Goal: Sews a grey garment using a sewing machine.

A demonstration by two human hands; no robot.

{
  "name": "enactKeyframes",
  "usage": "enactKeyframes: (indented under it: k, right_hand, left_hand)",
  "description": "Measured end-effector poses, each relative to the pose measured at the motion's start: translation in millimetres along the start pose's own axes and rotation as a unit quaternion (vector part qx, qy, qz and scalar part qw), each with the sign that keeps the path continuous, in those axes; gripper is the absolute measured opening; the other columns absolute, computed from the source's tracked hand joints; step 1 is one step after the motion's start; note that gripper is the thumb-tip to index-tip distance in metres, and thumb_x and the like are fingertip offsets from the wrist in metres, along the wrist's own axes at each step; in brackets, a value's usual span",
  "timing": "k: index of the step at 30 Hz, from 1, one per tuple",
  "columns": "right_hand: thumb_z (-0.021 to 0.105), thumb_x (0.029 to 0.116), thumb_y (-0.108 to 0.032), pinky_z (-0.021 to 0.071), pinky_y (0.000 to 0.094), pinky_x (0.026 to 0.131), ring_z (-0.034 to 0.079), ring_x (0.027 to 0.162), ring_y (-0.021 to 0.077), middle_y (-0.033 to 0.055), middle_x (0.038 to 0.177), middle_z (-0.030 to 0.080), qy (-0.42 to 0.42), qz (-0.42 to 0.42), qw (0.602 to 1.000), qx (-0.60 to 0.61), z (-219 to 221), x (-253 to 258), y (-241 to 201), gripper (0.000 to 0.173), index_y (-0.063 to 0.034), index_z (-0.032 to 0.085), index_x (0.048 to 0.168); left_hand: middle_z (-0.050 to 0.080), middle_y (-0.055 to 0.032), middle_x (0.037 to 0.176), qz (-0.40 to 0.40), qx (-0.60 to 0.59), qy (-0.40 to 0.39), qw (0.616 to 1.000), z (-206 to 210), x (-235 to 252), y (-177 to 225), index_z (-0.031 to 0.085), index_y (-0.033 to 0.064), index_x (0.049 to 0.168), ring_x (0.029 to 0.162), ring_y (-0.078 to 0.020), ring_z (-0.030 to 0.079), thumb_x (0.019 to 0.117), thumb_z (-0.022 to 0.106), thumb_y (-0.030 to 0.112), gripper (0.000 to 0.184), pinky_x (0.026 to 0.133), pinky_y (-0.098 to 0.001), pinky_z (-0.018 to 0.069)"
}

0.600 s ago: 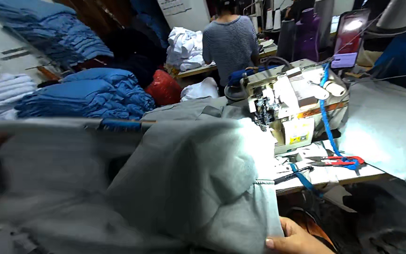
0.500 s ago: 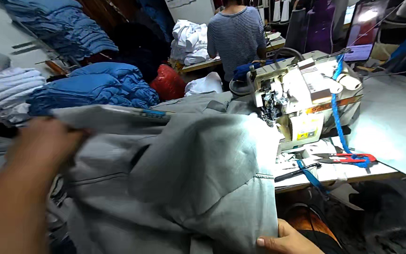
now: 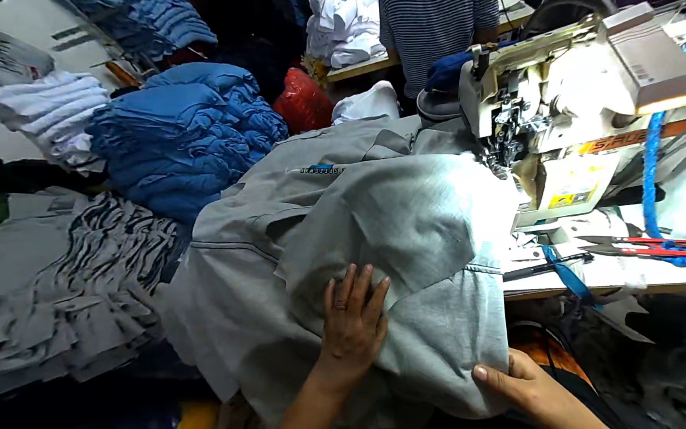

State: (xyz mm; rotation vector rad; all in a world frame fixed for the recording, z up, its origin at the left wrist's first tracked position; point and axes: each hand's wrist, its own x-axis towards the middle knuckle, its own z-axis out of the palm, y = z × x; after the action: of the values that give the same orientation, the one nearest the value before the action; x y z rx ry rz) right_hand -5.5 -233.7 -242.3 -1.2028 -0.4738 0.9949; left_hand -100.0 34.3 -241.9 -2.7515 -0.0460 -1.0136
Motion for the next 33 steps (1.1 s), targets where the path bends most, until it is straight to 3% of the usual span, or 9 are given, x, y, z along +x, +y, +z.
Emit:
enactKeyframes:
  k: [5, 10, 13, 15, 18, 20, 21, 25, 33]
  right_hand:
    - [0.056, 0.0989, -0.006, 0.0594, 0.0266, 0.085, 0.07, 0.088, 0.001, -0.0092, 0.092, 0.073, -0.003, -0.017, 1.0, -0.024, -6, -2, -1, 0.013, -0.0087, 0.066, 0.106]
    - [0.058, 0.0982, -0.012, 0.0592, 0.0274, 0.085, 0.07, 0.088, 0.0021, -0.006, 0.093, 0.073, 0.045, -0.012, 0.997, -0.053, -22, 2, 9, 0.015, -0.0069, 0.068, 0.108]
    - [0.058, 0.1001, -0.015, 0.0582, 0.0288, 0.084, 0.07, 0.087, 0.0031, -0.0025, 0.093, 0.073, 0.048, -0.018, 0.996, -0.076, -26, -2, 11, 0.019, -0.0039, 0.068, 0.11]
    - [0.056, 0.1019, -0.015, 0.0568, 0.03, 0.084, 0.069, 0.086, 0.005, 0.0032, 0.093, 0.073, 0.038, -0.045, 0.991, -0.118, -23, -13, 6, 0.022, 0.0015, 0.069, 0.11]
    - [0.054, 0.1025, -0.011, 0.0553, 0.0336, 0.081, 0.07, 0.085, 0.0126, 0.0149, 0.09, 0.073, 0.028, -0.116, 0.976, -0.181, -18, -29, -5, 0.026, 0.0096, 0.069, 0.105]
    - [0.053, 0.1027, -0.009, 0.0559, 0.0378, 0.082, 0.072, 0.085, 0.0186, 0.0193, 0.091, 0.073, 0.025, -0.139, 0.969, -0.204, -18, -34, -6, 0.026, 0.0114, 0.069, 0.105]
    - [0.053, 0.103, -0.009, 0.0558, 0.0391, 0.082, 0.072, 0.086, 0.0201, 0.0197, 0.091, 0.073, 0.025, -0.137, 0.967, -0.211, -20, -34, -5, 0.026, 0.0111, 0.069, 0.105]
    - [0.052, 0.1037, -0.011, 0.0553, 0.0428, 0.082, 0.072, 0.087, 0.0241, 0.021, 0.091, 0.073, 0.027, -0.11, 0.969, -0.222, -26, -30, 0, 0.028, 0.0107, 0.069, 0.106]
    - [0.05, 0.1049, -0.011, 0.0543, 0.0286, 0.079, 0.069, 0.083, 0.0103, 0.0143, 0.089, 0.072, 0.055, -0.164, 0.965, -0.197, -32, -17, -22, 0.027, 0.0084, 0.069, 0.106]
  left_hand:
    - [0.073, -0.0134, 0.119, 0.006, -0.051, 0.035, 0.998, 9, 20, -1, 0.076, 0.0137, 0.111, 0.123, -0.0324, 0.064, 0.095, 0.054, 0.014, 0.027, 0.109, -0.0545, 0.0395]
    - [0.074, -0.0023, 0.099, -0.144, -0.336, 0.002, 0.931, -38, 75, 2, 0.073, -0.001, 0.104, 0.094, -0.0027, 0.069, 0.1, 0.054, 0.009, 0.022, 0.088, -0.0219, 0.056]
    - [0.069, 0.0223, 0.094, -0.24, -0.421, 0.066, 0.872, -89, 116, 9, 0.069, 0.0215, 0.104, 0.086, 0.012, 0.063, 0.1065, 0.049, 0.017, 0.02, 0.079, -0.0123, 0.0544]
    - [0.068, 0.0307, 0.103, -0.176, -0.439, 0.091, 0.876, -124, 131, 17, 0.068, 0.0352, 0.108, 0.096, 0.0149, 0.062, 0.1079, 0.047, 0.023, 0.024, 0.084, -0.0089, 0.0517]
    - [0.069, 0.0156, 0.108, 0.002, -0.491, -0.118, 0.863, -147, 127, 32, 0.07, 0.0221, 0.109, 0.107, 0.0087, 0.061, 0.1079, 0.05, 0.028, 0.021, 0.094, -0.0111, 0.0471]
    - [0.072, -0.0136, 0.097, 0.063, -0.47, -0.264, 0.84, -127, 109, 55, 0.073, -0.0002, 0.1, 0.097, -0.0172, 0.069, 0.1021, 0.058, 0.009, 0.018, 0.089, -0.0273, 0.0538]
    - [0.073, -0.0181, 0.094, 0.088, -0.42, -0.303, 0.851, -109, 96, 65, 0.075, -0.002, 0.099, 0.091, -0.0258, 0.072, 0.0979, 0.061, 0.004, 0.015, 0.082, -0.0349, 0.0573]
    - [0.073, -0.0153, 0.088, 0.081, -0.352, -0.285, 0.888, -70, 66, 78, 0.076, 0.0027, 0.097, 0.082, -0.0271, 0.071, 0.0961, 0.064, 0.008, 0.014, 0.074, -0.0345, 0.0573]
    - [0.072, -0.0113, 0.087, 0.115, -0.313, -0.211, 0.919, -65, 107, 72, 0.075, 0.0065, 0.098, 0.082, -0.0208, 0.068, 0.1, 0.059, 0.016, 0.019, 0.072, -0.0265, 0.0535]
